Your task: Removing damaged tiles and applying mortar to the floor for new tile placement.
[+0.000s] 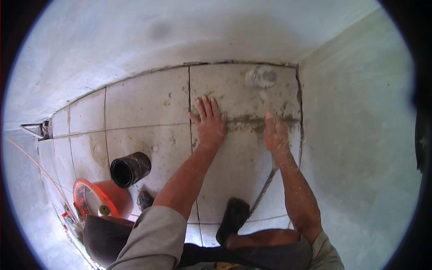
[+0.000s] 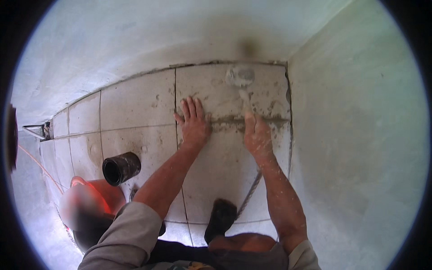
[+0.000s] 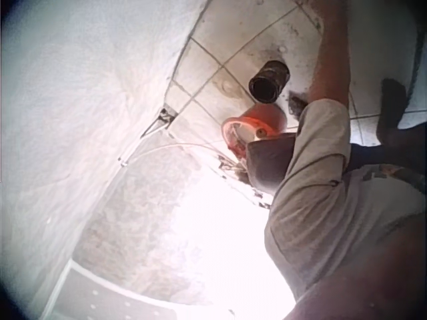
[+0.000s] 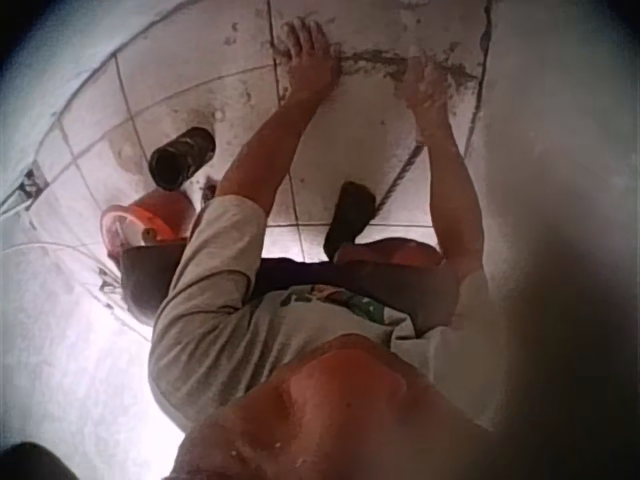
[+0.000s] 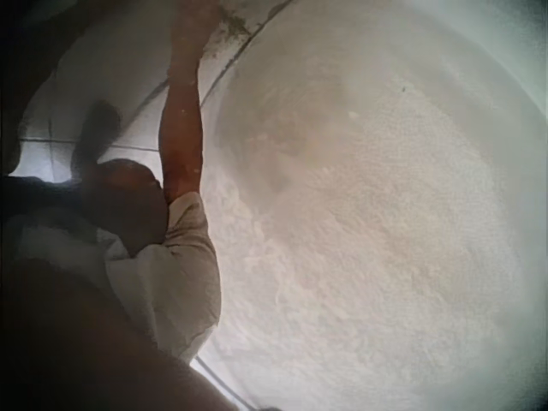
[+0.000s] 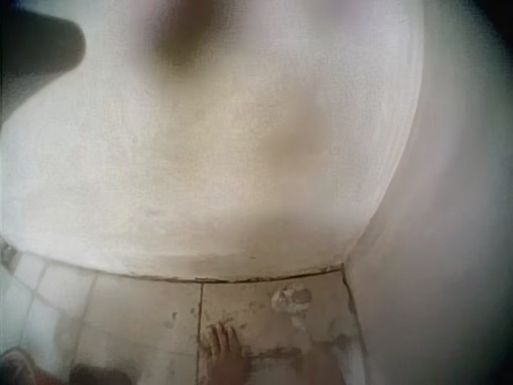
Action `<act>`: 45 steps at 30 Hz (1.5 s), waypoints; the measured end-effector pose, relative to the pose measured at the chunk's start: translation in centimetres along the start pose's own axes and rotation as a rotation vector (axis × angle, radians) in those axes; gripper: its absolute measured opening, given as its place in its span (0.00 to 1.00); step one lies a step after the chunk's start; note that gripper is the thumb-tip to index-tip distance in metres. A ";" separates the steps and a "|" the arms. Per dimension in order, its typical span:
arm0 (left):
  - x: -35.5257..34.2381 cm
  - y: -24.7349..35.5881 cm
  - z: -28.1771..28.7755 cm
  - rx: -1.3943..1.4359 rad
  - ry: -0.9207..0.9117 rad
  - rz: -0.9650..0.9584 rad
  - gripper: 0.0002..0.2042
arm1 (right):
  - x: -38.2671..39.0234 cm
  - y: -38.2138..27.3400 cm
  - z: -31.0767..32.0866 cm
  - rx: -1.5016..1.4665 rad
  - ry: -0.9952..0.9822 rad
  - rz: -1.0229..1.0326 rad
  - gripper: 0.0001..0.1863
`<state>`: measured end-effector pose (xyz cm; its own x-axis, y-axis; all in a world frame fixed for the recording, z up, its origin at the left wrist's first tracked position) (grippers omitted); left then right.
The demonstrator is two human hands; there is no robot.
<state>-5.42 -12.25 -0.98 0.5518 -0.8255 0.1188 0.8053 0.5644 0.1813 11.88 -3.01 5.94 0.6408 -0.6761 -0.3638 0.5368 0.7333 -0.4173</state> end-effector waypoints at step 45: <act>-0.7 -0.7 0.8 0.025 0.067 -0.002 0.32 | -2.3 -3.3 -0.6 0.049 0.005 0.029 0.14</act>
<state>-6.50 -12.05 -0.41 0.5641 -0.8240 0.0526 0.8012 0.5617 0.2064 8.34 -3.89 7.67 0.6541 -0.6546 -0.3790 0.5442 0.7553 -0.3652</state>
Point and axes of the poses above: each hand's wrist, its own x-axis away from the middle knuckle, its own z-axis out of the back of the hand, y = z × x, the point moved 3 cm from there along -x, towards the middle knuckle, and after that the axes turned 1 degree about z, right-handed, at the moved point
